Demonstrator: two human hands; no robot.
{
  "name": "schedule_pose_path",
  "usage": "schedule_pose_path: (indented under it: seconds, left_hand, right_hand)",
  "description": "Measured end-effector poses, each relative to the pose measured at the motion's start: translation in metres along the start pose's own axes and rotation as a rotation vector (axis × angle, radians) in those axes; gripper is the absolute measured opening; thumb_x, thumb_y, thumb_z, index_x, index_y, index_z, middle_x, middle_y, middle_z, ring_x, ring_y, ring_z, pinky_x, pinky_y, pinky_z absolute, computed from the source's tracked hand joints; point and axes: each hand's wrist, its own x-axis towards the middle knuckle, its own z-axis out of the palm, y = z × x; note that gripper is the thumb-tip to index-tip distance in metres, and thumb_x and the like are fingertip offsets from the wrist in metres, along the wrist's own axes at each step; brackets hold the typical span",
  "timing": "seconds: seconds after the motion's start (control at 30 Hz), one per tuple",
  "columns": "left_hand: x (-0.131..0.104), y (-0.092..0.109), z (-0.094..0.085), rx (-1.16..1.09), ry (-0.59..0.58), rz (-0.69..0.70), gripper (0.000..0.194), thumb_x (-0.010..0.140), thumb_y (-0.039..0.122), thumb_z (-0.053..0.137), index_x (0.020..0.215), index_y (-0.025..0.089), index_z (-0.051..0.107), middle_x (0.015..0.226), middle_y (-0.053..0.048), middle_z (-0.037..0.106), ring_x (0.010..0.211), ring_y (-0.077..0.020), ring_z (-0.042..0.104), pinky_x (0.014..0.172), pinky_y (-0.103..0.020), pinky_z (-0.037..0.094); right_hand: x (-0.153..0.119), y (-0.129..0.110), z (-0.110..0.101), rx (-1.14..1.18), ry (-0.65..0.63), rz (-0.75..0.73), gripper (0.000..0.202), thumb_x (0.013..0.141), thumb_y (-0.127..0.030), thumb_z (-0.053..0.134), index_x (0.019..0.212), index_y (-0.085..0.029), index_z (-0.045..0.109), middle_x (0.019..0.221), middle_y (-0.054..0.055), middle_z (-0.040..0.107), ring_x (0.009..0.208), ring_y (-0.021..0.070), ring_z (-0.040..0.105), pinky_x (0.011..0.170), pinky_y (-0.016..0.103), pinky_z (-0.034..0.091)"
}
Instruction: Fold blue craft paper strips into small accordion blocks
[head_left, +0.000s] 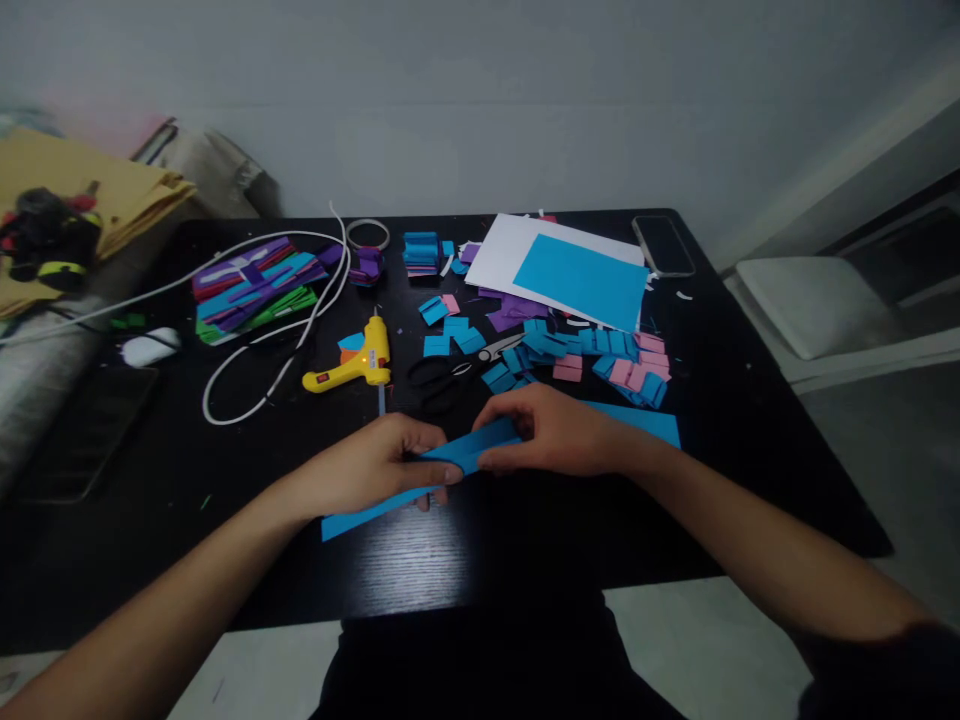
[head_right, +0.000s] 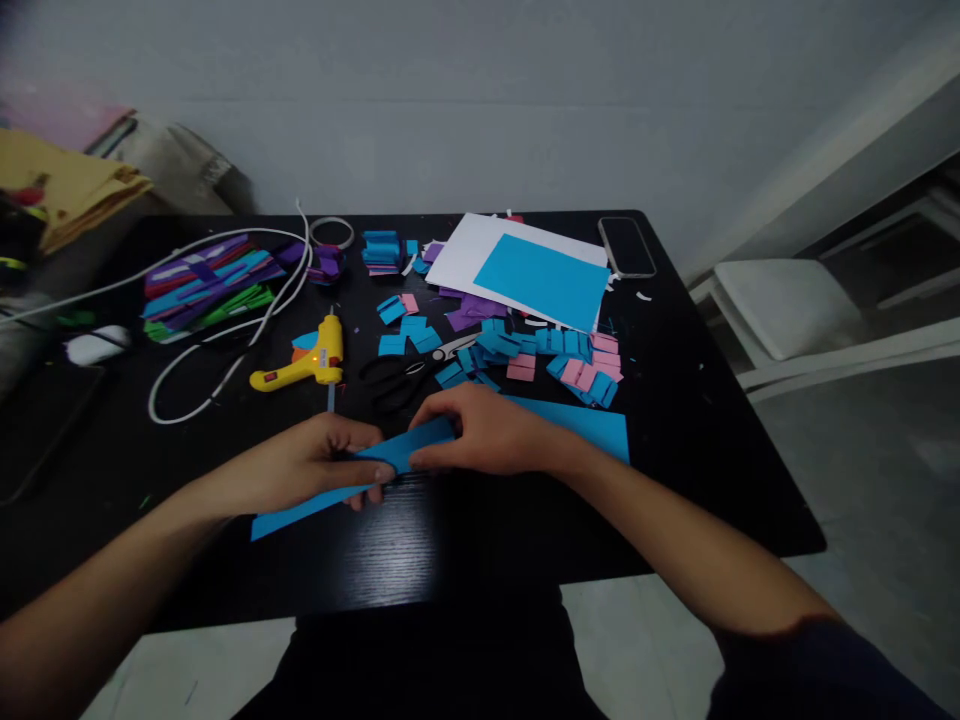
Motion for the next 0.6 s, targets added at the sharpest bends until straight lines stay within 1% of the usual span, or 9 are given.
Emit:
schedule_pose_path:
  seconds: [0.07, 0.13, 0.2, 0.23, 0.33, 0.4, 0.5, 0.6]
  left_hand:
    - [0.002, -0.005, 0.001, -0.062, 0.023, -0.002, 0.023, 0.094, 0.040, 0.068, 0.090, 0.018, 0.072, 0.083, -0.003, 0.076, 0.073, -0.0179, 0.072, 0.070, -0.028, 0.059]
    - [0.004, -0.005, 0.002, -0.079, -0.011, 0.004, 0.021, 0.092, 0.039, 0.071, 0.088, 0.018, 0.071, 0.082, -0.002, 0.075, 0.075, -0.0177, 0.072, 0.071, -0.028, 0.058]
    - [0.008, -0.001, 0.002, -0.068, -0.047, 0.031, 0.020, 0.092, 0.038, 0.071, 0.090, 0.018, 0.072, 0.083, -0.002, 0.074, 0.077, -0.0174, 0.071, 0.072, -0.027, 0.057]
    - [0.011, 0.001, 0.002, -0.073, -0.045, 0.047, 0.020, 0.093, 0.039, 0.070, 0.093, 0.019, 0.073, 0.085, -0.003, 0.075, 0.079, -0.0175, 0.072, 0.072, -0.027, 0.057]
    - [0.020, 0.004, 0.006, -0.167, 0.021, 0.069, 0.027, 0.097, 0.043, 0.066, 0.097, 0.018, 0.072, 0.086, -0.005, 0.075, 0.076, -0.0176, 0.074, 0.071, -0.029, 0.060]
    - [0.024, 0.003, 0.011, -0.243, 0.081, 0.069, 0.029, 0.096, 0.045, 0.067, 0.095, 0.016, 0.071, 0.082, -0.005, 0.075, 0.070, -0.0164, 0.073, 0.067, -0.029, 0.061]
    - [0.027, -0.001, 0.019, -0.323, 0.166, 0.072, 0.032, 0.094, 0.046, 0.070, 0.092, 0.015, 0.069, 0.078, -0.003, 0.072, 0.062, -0.0139, 0.069, 0.058, -0.025, 0.059]
    - [0.028, -0.004, 0.025, -0.384, 0.212, 0.064, 0.034, 0.092, 0.048, 0.074, 0.089, 0.014, 0.068, 0.075, -0.002, 0.070, 0.059, -0.0125, 0.067, 0.054, -0.024, 0.057]
  right_hand:
    - [-0.002, 0.011, -0.001, 0.202, 0.081, -0.002, 0.035, 0.079, -0.034, 0.087, 0.105, -0.016, 0.072, 0.084, 0.002, 0.078, 0.074, 0.0178, 0.076, 0.070, 0.030, 0.061]
    - [-0.001, 0.019, 0.001, 0.363, 0.167, 0.003, 0.041, 0.075, -0.035, 0.090, 0.104, -0.015, 0.069, 0.086, 0.003, 0.078, 0.074, 0.0176, 0.077, 0.070, 0.030, 0.063]
    - [0.001, 0.024, 0.005, 0.444, 0.216, 0.014, 0.046, 0.072, -0.036, 0.093, 0.104, -0.015, 0.067, 0.085, 0.003, 0.078, 0.072, 0.0171, 0.077, 0.067, 0.029, 0.063]
    - [0.002, 0.025, 0.008, 0.467, 0.220, 0.018, 0.047, 0.071, -0.036, 0.094, 0.104, -0.015, 0.067, 0.083, 0.003, 0.078, 0.071, 0.0165, 0.076, 0.067, 0.029, 0.063]
    - [0.004, 0.025, 0.015, 0.520, 0.234, 0.019, 0.046, 0.069, -0.034, 0.095, 0.100, -0.016, 0.067, 0.081, 0.001, 0.077, 0.067, 0.0145, 0.074, 0.067, 0.028, 0.062]
    - [0.005, 0.025, 0.017, 0.553, 0.288, 0.010, 0.043, 0.067, -0.033, 0.096, 0.094, -0.016, 0.067, 0.078, 0.000, 0.076, 0.065, 0.0137, 0.072, 0.066, 0.028, 0.061]
    - [0.005, 0.029, 0.018, 0.597, 0.377, -0.006, 0.039, 0.066, -0.033, 0.097, 0.087, -0.016, 0.069, 0.075, -0.001, 0.074, 0.065, 0.0131, 0.071, 0.068, 0.028, 0.061]
    - [0.005, 0.033, 0.020, 0.622, 0.423, -0.011, 0.037, 0.067, -0.036, 0.096, 0.085, -0.017, 0.071, 0.076, 0.000, 0.075, 0.069, 0.0143, 0.073, 0.071, 0.029, 0.062]
